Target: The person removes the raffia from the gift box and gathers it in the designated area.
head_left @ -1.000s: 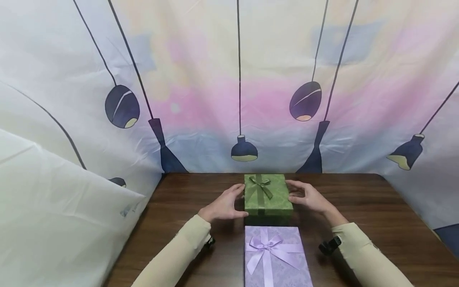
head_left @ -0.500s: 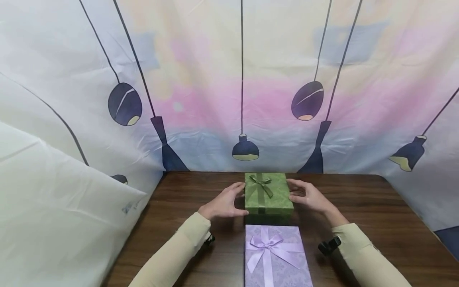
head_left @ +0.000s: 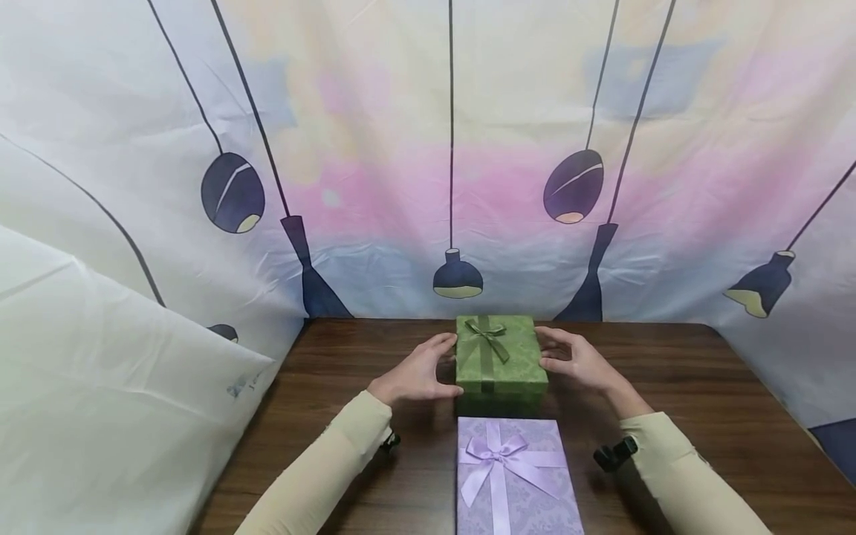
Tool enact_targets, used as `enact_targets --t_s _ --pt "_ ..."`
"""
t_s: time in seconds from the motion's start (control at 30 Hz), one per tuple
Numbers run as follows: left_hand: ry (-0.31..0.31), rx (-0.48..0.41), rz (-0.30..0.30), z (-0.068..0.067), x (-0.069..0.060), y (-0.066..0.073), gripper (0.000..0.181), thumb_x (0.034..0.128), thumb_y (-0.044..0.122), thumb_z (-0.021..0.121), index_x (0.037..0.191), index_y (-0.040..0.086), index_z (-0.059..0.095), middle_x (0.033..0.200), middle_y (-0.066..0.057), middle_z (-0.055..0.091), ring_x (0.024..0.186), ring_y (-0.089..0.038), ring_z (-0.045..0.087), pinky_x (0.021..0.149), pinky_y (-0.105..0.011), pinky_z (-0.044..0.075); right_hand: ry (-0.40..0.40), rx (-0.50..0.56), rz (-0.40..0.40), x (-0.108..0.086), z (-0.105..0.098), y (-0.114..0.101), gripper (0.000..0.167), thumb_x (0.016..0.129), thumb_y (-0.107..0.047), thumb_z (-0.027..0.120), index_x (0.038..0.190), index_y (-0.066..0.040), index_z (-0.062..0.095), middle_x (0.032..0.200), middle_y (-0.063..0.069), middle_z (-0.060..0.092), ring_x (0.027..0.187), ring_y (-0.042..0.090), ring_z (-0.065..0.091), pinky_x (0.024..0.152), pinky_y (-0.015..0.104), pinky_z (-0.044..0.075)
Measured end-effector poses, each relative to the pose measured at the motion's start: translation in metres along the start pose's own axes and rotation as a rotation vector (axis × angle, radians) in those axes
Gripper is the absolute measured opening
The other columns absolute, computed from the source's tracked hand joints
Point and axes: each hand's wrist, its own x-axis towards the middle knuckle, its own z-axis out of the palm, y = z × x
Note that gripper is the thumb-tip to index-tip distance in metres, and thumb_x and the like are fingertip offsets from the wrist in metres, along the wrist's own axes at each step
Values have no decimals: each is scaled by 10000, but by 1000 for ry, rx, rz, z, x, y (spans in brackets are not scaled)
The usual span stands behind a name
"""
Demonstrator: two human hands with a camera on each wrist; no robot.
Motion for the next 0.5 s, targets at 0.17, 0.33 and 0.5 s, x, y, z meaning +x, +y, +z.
enact_targets --t_s 0.17,0.33,0.5 --pt "27 31 7 -4 -1 2 972 754 405 801 1488 -33 338 1517 -198 350 1344 -331 442 1129 -470 391 6 -10 -30 2 -2 -3 603 917 -48 659 1432 102 385 1377 319 480 1131 372 577 917 283 551" --pt "34 -4 18 -8 -2 5 988 754 378 812 1494 -45 311 1526 -213 324 1283 -303 528 1140 -463 378 34 -50 -63 4 -3 -7 591 901 -49 680 1419 77 426 1323 288 541 1084 260 613 886 226 544" --pt "27 -64 22 -12 -2 5 988 767 317 821 1507 -39 271 1543 -196 288 1200 -244 608 1108 -374 430 28 -20 -54 7 -6 -12 604 904 -46 675 1435 66 411 1350 282 519 1098 223 600 883 214 540"
